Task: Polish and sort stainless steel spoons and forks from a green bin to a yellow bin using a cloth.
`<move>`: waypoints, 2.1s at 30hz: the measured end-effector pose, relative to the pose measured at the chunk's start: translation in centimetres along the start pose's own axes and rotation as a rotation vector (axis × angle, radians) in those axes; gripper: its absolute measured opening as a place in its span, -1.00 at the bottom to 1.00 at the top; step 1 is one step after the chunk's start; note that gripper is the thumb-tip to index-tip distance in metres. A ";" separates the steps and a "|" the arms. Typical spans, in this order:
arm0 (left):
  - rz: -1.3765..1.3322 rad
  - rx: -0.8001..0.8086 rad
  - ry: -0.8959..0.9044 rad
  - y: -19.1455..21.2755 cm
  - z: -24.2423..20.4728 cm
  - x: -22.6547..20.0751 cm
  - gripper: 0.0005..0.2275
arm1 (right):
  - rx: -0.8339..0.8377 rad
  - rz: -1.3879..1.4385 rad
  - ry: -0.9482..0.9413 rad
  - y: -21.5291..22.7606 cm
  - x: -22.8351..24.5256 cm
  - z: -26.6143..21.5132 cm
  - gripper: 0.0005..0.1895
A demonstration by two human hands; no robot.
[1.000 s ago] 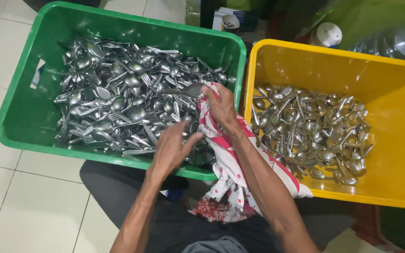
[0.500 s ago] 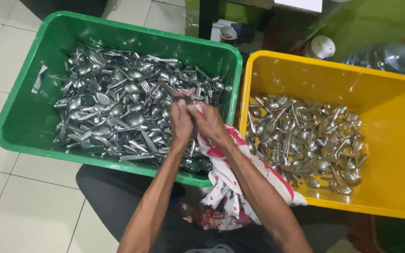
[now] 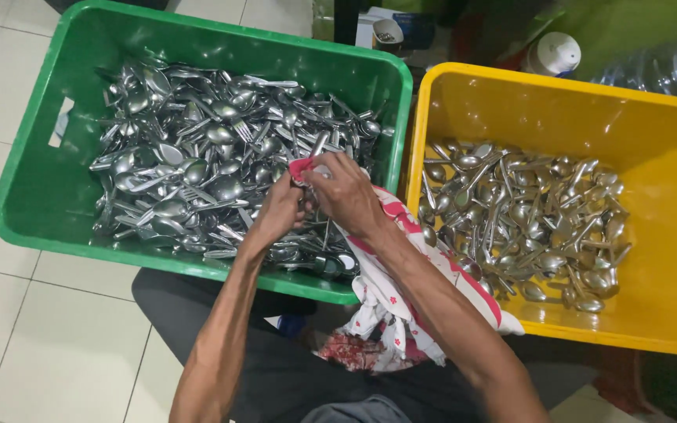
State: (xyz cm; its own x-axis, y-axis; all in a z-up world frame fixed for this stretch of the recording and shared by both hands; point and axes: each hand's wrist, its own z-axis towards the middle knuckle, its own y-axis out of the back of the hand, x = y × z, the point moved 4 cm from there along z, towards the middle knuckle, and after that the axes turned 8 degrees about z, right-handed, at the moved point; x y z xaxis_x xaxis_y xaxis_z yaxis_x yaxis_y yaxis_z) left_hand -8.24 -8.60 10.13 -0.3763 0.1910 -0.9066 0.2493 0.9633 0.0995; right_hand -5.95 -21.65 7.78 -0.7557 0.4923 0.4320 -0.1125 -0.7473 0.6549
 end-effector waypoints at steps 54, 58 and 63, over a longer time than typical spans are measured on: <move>0.858 -0.416 -0.548 0.6 -2.6 3.3 -0.74 | -0.134 -0.121 -0.069 0.0 1.6 0.1 -0.80; 1.056 -0.441 -0.656 1.1 -2.4 3.4 -0.69 | -0.077 0.016 -0.077 0.5 2.2 0.7 -0.76; 1.014 -0.345 -0.660 3.4 -4.8 1.7 -0.67 | -0.202 0.350 -0.439 1.9 -1.8 -0.3 -0.72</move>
State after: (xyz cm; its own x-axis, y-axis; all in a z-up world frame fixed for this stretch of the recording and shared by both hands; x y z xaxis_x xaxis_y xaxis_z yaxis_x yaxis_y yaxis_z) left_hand -12.36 -4.09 10.87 0.3892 0.8383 -0.3817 -0.1190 0.4567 0.8816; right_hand -5.04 -24.12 8.07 -0.4377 0.3077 0.8448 -0.0577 -0.9473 0.3152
